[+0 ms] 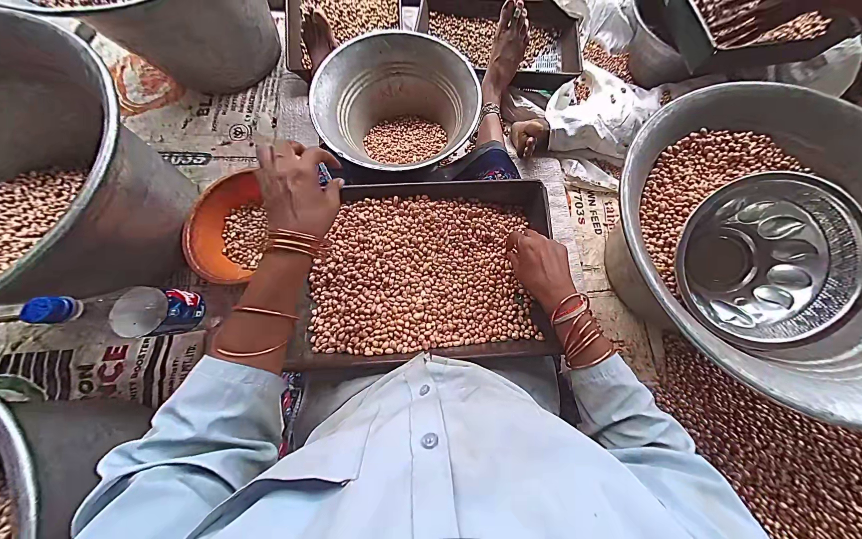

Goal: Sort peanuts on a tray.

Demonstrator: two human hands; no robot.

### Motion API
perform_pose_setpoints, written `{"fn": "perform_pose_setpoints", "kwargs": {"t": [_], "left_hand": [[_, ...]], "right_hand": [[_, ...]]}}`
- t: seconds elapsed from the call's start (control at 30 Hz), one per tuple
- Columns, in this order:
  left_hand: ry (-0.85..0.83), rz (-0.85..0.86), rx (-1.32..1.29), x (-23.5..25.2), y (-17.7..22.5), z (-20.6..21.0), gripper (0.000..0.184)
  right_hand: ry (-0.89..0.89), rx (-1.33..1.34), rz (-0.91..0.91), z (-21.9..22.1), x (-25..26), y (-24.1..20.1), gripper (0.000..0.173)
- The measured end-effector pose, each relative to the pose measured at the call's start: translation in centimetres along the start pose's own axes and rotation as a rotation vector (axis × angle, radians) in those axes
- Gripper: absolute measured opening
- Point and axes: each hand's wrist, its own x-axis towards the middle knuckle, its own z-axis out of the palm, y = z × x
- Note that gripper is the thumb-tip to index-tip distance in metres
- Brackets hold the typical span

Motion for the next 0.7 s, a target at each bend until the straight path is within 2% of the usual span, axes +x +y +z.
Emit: {"fn": "perform_pose_setpoints", "kwargs": {"t": [0.1, 0.17, 0.23, 0.33, 0.43, 0.53, 0.6, 0.63, 0.7], "left_hand": [[-0.155, 0.239, -0.148, -1.2, 5.5, 4.0, 0.015], [-0.262, 0.342, -0.149, -2.0, 8.4, 6.8, 0.012], [-0.335, 0.381, -0.055, -2.6, 10.1, 8.8, 0.013], [-0.385, 0.403, 0.054, -3.1, 10.7, 10.6, 0.017], [-0.383, 0.372, -0.113, -2.7, 9.6, 10.4, 0.016], [-0.392, 0.174, -0.424, -1.7, 9.5, 8.9, 0.02], [-0.43, 0.092, -0.497, -1.3, 10.2, 8.3, 0.024], [-0.442, 0.129, -0.485, -1.2, 10.6, 8.6, 0.025], [-0.428, 0.278, -0.411, -1.1, 11.2, 10.2, 0.024]], "right_hand": [[0.008, -0.001, 0.013, 0.1, -0.1, -0.1, 0.013], [-0.008, -0.01, 0.034, -0.2, -0.3, -0.3, 0.015], [0.023, -0.015, 0.026, -0.2, -0.7, -0.3, 0.013], [0.023, 0.001, 0.034, 0.0, -0.6, 0.1, 0.019], [0.152, 0.244, -0.014, -0.5, -2.1, 0.6, 0.018], [0.222, 0.766, 0.067, -0.3, -2.8, 2.0, 0.009], [0.193, 1.06, 0.121, -0.9, -2.5, 2.3, 0.011], [0.175, 1.108, 0.127, -1.4, -2.1, 2.1, 0.014], [0.104, 0.984, 0.118, -2.5, -1.5, 1.5, 0.016]]}}
